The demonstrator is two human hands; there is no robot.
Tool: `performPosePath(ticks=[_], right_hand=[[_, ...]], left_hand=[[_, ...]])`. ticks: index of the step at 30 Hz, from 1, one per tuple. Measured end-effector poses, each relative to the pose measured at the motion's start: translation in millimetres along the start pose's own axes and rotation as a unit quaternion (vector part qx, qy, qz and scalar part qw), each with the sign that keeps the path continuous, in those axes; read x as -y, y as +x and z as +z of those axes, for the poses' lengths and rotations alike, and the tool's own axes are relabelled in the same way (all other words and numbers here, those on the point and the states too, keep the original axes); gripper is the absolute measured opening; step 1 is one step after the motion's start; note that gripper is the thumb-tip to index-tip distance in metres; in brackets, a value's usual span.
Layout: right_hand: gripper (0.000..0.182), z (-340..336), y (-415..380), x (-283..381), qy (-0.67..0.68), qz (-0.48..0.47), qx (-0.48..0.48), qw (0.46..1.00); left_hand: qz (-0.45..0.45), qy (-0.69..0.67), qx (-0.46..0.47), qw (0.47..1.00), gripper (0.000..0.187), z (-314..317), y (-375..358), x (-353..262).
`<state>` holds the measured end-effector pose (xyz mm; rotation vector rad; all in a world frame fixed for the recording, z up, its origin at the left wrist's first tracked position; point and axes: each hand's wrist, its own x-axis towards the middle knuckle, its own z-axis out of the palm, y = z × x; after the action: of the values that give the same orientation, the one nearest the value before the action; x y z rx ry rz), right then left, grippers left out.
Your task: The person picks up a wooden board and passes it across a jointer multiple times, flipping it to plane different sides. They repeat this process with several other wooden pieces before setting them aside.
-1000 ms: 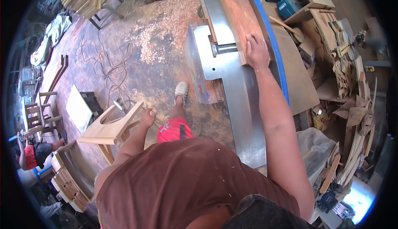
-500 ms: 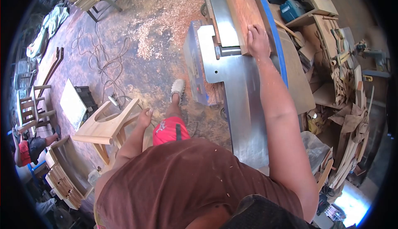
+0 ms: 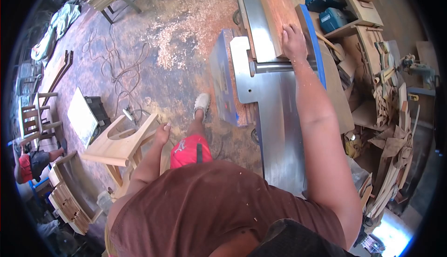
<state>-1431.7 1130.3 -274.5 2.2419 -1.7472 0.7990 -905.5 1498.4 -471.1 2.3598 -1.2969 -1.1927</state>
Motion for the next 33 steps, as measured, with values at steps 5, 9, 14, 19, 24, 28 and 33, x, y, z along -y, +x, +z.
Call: performPosePath(ticks=[5,9,14,19,24,28,33], right_hand=[[0.026,25.5,42.0,0.4,0.0,0.002,-0.014,1.0],[0.029,61.1,101.1,32.4,-0.003,0.011,0.026,1.0],[0.054,125.3,134.4,123.8,-0.047,0.069,0.026,0.996],[0.082,126.9,145.4,181.3,0.024,0.127,0.172,0.977],[0.109,96.5,132.8,218.0,0.05,0.068,0.252,0.964],[0.12,71.5,87.7,250.9,0.053,0.034,0.24,0.969],[0.11,45.4,7.3,303.6,0.151,0.06,0.133,0.978]], left_hand=[[0.117,-0.119,-0.017,0.986,0.048,-25.5,93.7,-109.7],[0.25,-0.171,-0.022,0.953,0.049,-49.2,180.4,-295.1],[0.225,-0.392,0.076,0.889,0.057,-71.1,252.3,-490.1],[0.12,-0.496,0.311,0.802,0.052,-94.1,288.5,-555.7],[0.167,-0.418,0.312,0.836,0.043,-115.7,286.5,-533.3],[0.222,-0.336,0.208,0.891,0.036,-126.1,251.7,-495.3],[0.304,-0.219,0.075,0.924,0.041,-159.3,157.2,-436.9]])
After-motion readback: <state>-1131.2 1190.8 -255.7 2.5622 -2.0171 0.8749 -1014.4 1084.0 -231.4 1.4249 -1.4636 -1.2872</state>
